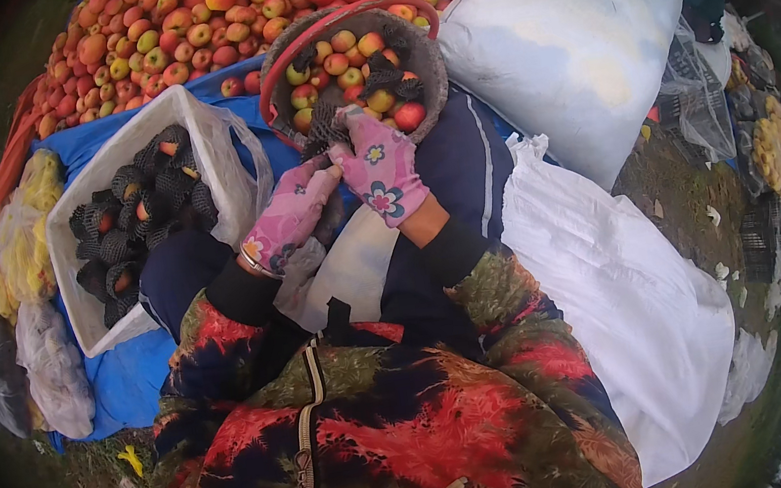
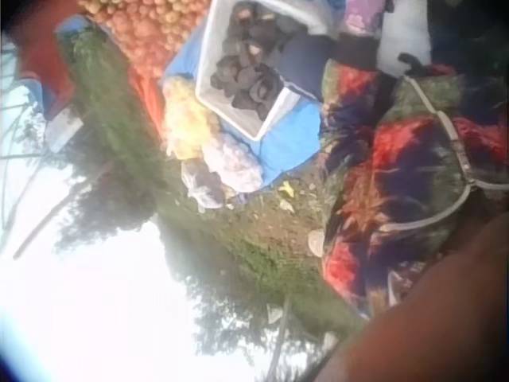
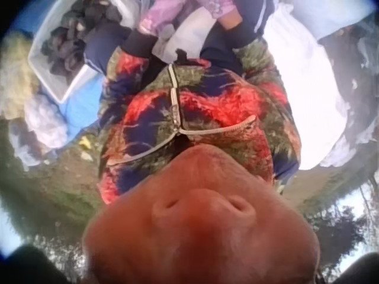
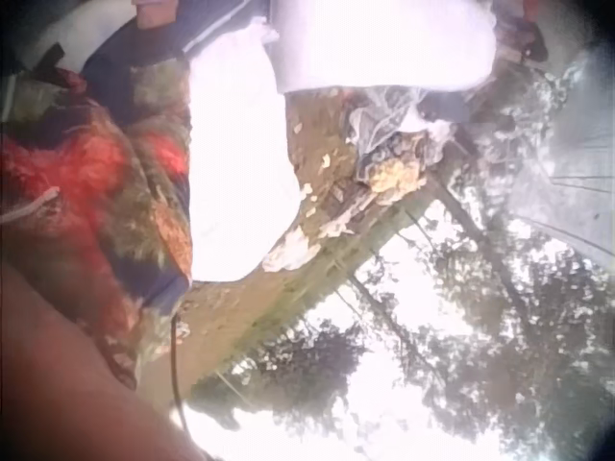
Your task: The person sits on the ground and repeatedly picks apples from a basket, places each apple into a black foam net, and then puts the netted apple into a white styrofoam box. The process is repeated for multiple apples.
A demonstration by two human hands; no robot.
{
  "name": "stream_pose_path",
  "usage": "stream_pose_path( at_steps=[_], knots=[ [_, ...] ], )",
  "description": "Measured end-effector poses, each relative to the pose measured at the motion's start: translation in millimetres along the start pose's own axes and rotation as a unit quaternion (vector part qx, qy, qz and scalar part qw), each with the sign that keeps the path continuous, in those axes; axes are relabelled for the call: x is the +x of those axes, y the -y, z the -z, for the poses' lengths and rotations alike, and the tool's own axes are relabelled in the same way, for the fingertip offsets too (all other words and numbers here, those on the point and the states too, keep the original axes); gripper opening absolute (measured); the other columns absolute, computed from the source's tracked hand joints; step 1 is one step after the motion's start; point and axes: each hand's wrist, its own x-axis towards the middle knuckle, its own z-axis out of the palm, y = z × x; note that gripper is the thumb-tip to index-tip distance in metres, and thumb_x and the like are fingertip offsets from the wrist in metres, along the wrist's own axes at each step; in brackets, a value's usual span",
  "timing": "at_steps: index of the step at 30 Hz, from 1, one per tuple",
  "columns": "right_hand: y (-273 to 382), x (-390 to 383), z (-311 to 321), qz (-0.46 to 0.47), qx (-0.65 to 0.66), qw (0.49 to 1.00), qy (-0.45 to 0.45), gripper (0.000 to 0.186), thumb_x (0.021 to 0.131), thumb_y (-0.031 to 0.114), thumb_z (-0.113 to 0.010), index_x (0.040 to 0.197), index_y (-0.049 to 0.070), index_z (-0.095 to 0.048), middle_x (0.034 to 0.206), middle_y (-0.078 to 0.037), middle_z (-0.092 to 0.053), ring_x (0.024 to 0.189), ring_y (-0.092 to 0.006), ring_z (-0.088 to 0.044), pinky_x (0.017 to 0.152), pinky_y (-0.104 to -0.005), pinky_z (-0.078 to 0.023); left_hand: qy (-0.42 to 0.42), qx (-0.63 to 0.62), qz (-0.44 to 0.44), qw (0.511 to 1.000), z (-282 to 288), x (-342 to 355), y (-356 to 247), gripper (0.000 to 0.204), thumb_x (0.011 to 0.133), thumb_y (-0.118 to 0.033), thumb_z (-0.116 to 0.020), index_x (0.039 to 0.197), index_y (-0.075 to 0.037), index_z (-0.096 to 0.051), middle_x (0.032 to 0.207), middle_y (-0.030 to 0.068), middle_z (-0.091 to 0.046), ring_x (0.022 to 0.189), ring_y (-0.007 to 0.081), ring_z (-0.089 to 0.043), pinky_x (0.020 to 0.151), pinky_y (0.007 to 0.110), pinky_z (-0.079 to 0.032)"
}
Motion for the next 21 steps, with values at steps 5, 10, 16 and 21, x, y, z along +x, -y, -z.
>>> stream_pose_path(
  at_steps=[5,10,16,21],
  knots=[
    [28,-3,15,0.027,0.087,0.979,0.182,0.025,0.076,0.015,-0.061,0.098,0.005,-0.058,0.083,-0.015,-0.061,0.08,-0.0329,-0.06,0.067,-0.0398,-0.047,-0.095,-0.179,0.098,0.974,20,-2,-10,0.042,0.091,-0.047,-0.046,0.098,-0.007,-0.057,0.055,0.0005,-0.045,0.043,0.0116,-0.039,0.041,0.026,-0.035],
    [32,12,17,0.159,0.038,0.97,0.182,0.023,0.076,0.016,-0.061,0.096,0.005,-0.06,0.08,-0.014,-0.061,0.078,-0.0332,-0.06,0.065,-0.0396,-0.047,-0.162,-0.317,0.007,0.934,37,13,-6,0.035,0.093,-0.035,-0.047,0.104,-0.002,-0.056,0.08,0.0092,-0.061,0.062,0.016,-0.056,0.054,0.028,-0.045],
    [7,48,9,0.018,0.129,0.976,0.172,0.026,0.079,0.015,-0.062,0.101,0.002,-0.059,0.086,-0.016,-0.063,0.08,-0.0312,-0.063,0.068,-0.0368,-0.05,-0.069,-0.341,0.031,0.937,41,6,-13,0.054,0.093,-0.047,-0.042,0.113,0.002,-0.055,0.078,0.0066,-0.06,0.059,0.0132,-0.052,0.055,0.028,-0.046],
    [19,32,7,0.234,-0.006,0.952,0.196,0.022,0.075,0.011,-0.065,0.095,0.005,-0.06,0.085,-0.012,-0.062,0.076,-0.0328,-0.06,0.063,-0.0363,-0.049,-0.133,-0.195,0.092,0.967,46,5,-9,0.045,0.092,-0.044,-0.046,0.106,-0.002,-0.056,0.074,0.0036,-0.057,0.056,0.0128,-0.05,0.054,0.026,-0.045]
  ],
)
